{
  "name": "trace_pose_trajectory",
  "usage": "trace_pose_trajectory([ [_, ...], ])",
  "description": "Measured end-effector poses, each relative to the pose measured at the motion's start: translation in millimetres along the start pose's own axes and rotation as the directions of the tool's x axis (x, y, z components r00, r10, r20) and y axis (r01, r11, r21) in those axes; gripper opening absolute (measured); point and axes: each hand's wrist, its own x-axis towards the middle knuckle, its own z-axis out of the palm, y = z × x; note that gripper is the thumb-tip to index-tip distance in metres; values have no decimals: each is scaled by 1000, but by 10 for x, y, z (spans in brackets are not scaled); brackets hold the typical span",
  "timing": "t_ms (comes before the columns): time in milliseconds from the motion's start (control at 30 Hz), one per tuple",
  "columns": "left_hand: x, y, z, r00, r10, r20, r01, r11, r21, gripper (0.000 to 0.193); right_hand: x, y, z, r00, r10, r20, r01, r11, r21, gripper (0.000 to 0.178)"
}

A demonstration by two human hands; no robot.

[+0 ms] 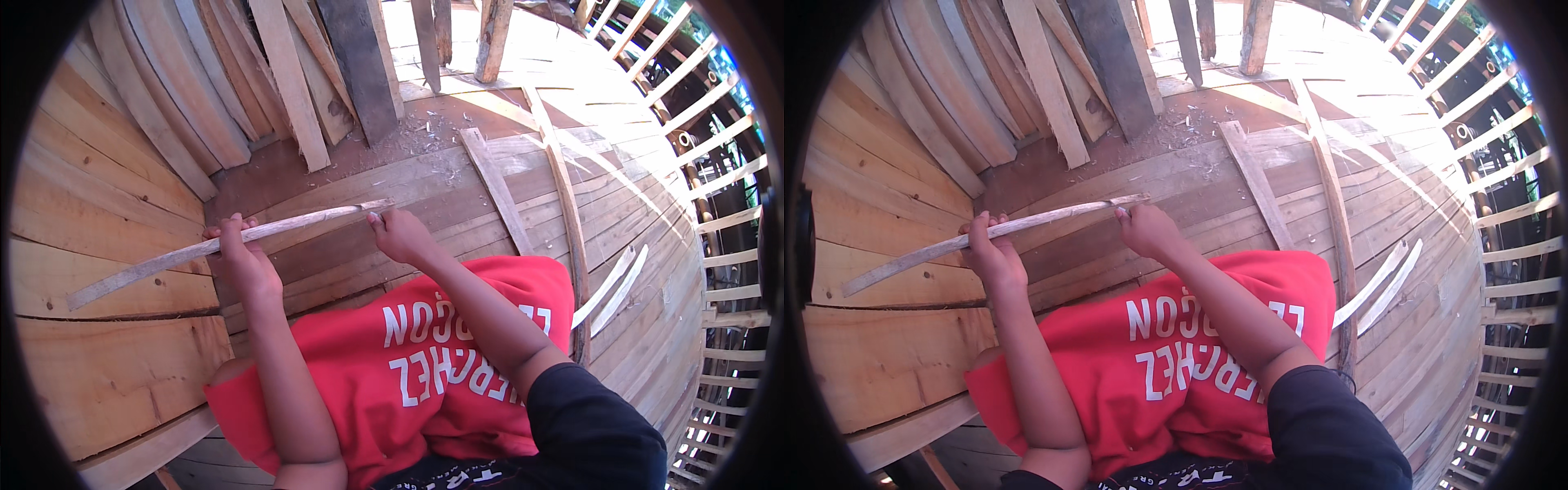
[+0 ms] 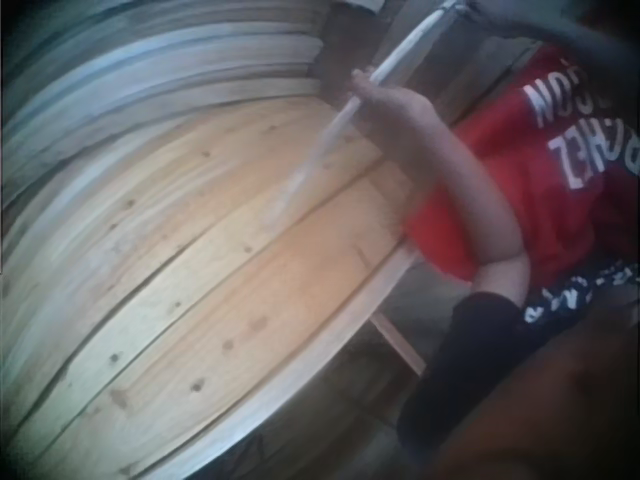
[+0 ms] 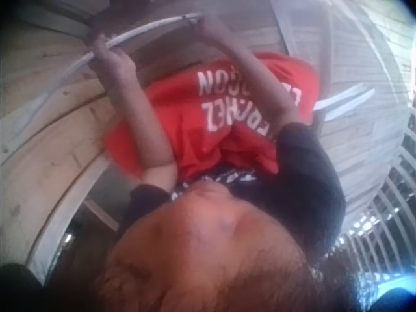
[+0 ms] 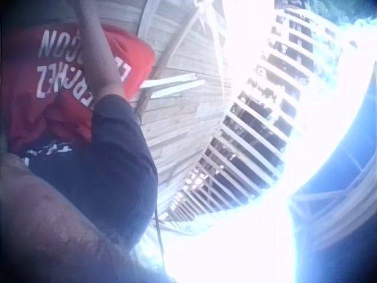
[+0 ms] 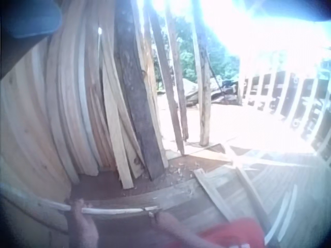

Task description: The person is sitting on the floor of a wooden structure, carving a long, thin piece of wood with a knife. They hold the wood in their left hand and use the knife in their right hand to shave off thin strips, gradually shaping the wood into a tapered point.

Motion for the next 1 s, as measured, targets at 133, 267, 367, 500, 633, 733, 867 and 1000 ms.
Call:
trace_pose_trajectory([
  [133,-85,-8,93,1000,18,-5,-18,999,42,27,46,39,-151,992,116,44,-115,993,-36,53],
  [267,-73,4,70,998,47,40,-48,998,29,26,-49,-247,-363,999,11,50,-12,1000,21,52],
  [367,-62,-28,78,1000,24,-16,-23,997,71,26,-15,-111,-231,998,29,59,-29,1000,2,53],
  [500,-4,-34,-24,998,45,-45,-42,998,48,27,-172,-465,-362,1000,-17,14,17,999,38,53],
  [633,-139,-16,118,1000,4,-9,-3,998,55,28,-36,-56,-184,998,68,11,-68,998,6,54],
  [733,-56,-6,100,999,37,0,-36,998,51,28,-35,-147,-215,999,16,32,-17,1000,18,54],
  [867,-92,-7,111,998,41,44,-44,998,54,28,-17,-127,-184,997,69,42,-71,997,24,53],
  [1000,-46,8,55,999,31,16,-32,998,49,29,-11,-161,-150,997,77,-6,-78,995,-55,53],
])
